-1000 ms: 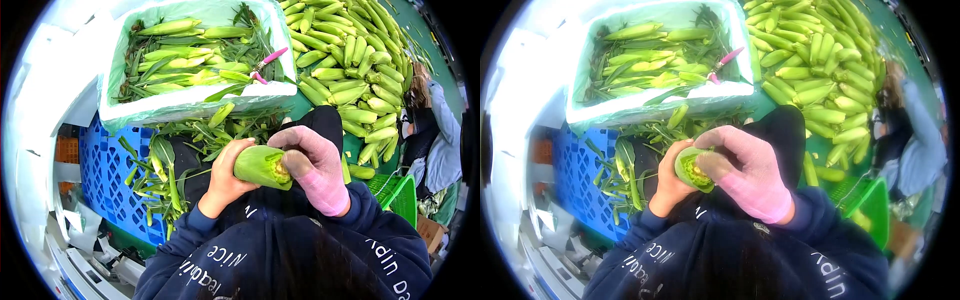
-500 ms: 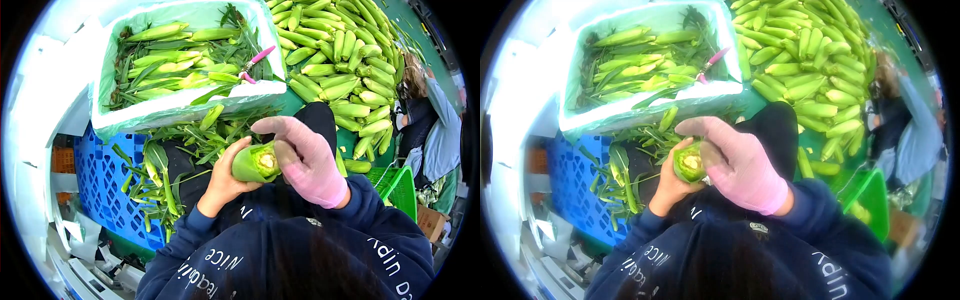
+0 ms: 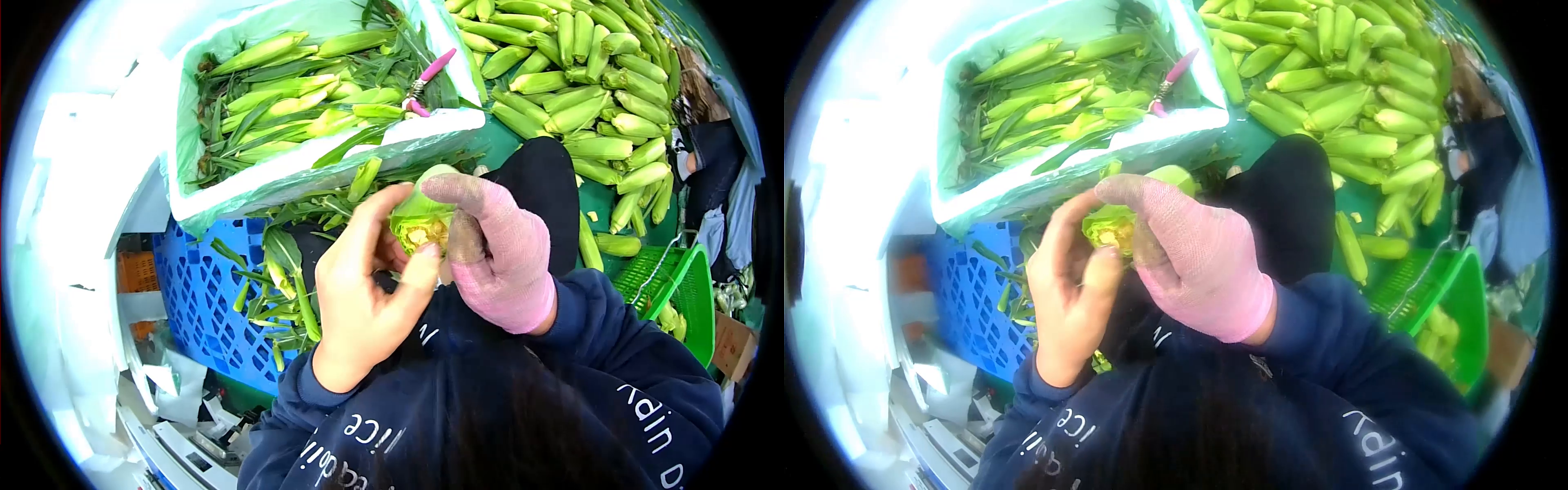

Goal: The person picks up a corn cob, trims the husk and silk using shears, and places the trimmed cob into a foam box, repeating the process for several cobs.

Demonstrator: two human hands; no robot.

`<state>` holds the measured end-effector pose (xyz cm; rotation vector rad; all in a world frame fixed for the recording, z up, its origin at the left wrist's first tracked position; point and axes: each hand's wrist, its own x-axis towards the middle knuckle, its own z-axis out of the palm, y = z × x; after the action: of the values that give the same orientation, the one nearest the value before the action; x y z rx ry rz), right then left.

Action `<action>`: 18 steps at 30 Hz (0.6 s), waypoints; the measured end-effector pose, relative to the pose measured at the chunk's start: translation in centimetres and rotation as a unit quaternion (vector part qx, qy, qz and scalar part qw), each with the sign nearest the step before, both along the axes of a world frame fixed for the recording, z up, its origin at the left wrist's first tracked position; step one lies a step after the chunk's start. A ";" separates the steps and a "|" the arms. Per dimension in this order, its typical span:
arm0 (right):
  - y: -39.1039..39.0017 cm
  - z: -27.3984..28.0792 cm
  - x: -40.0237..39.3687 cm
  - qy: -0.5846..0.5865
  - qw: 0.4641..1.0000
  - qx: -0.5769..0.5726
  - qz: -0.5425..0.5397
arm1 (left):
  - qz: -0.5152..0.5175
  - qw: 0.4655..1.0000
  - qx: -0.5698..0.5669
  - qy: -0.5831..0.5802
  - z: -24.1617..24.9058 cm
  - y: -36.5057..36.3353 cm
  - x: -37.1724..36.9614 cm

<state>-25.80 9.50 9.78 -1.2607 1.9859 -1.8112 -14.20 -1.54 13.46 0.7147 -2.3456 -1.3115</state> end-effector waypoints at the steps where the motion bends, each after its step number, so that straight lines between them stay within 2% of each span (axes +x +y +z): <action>1: -0.2 -0.3 0.0 0.026 1.000 0.002 0.001 | 0.003 0.999 -0.028 -0.038 0.3 -0.1 -0.2; 4: -0.4 -0.9 0.1 0.111 0.994 0.014 0.012 | 0.008 0.992 -0.055 -0.111 1.0 -0.4 -0.4; 9: -0.2 -2.1 0.8 0.126 0.988 0.068 0.056 | -0.026 0.984 -0.057 -0.168 0.3 -0.6 0.3; 12: 0.0 -2.4 1.0 0.115 0.986 0.100 0.068 | -0.060 0.979 -0.103 -0.168 -1.7 -1.2 1.0; 13: 0.1 -2.4 1.0 0.110 0.985 0.113 0.072 | -0.057 0.978 -0.044 -0.194 -1.6 -1.3 1.0; 15: 0.2 -2.5 0.6 0.094 0.985 0.123 0.073 | -0.033 0.978 0.172 -0.114 -2.8 -1.6 1.8; 16: 0.2 -2.7 0.4 0.080 0.987 0.121 0.073 | -0.020 0.957 0.278 -0.073 -3.1 -1.6 2.0; 17: 0.3 -2.9 0.3 0.066 0.988 0.119 0.070 | -0.015 0.946 0.316 -0.076 -3.0 -1.6 2.1; 18: 0.4 -3.1 0.3 0.062 0.989 0.116 0.068 | -0.018 0.949 0.298 -0.102 -2.7 -1.6 1.9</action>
<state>-25.51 9.88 6.69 -1.4237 2.0452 -1.4249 -12.30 -3.12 10.74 1.0226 -2.1093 -2.0874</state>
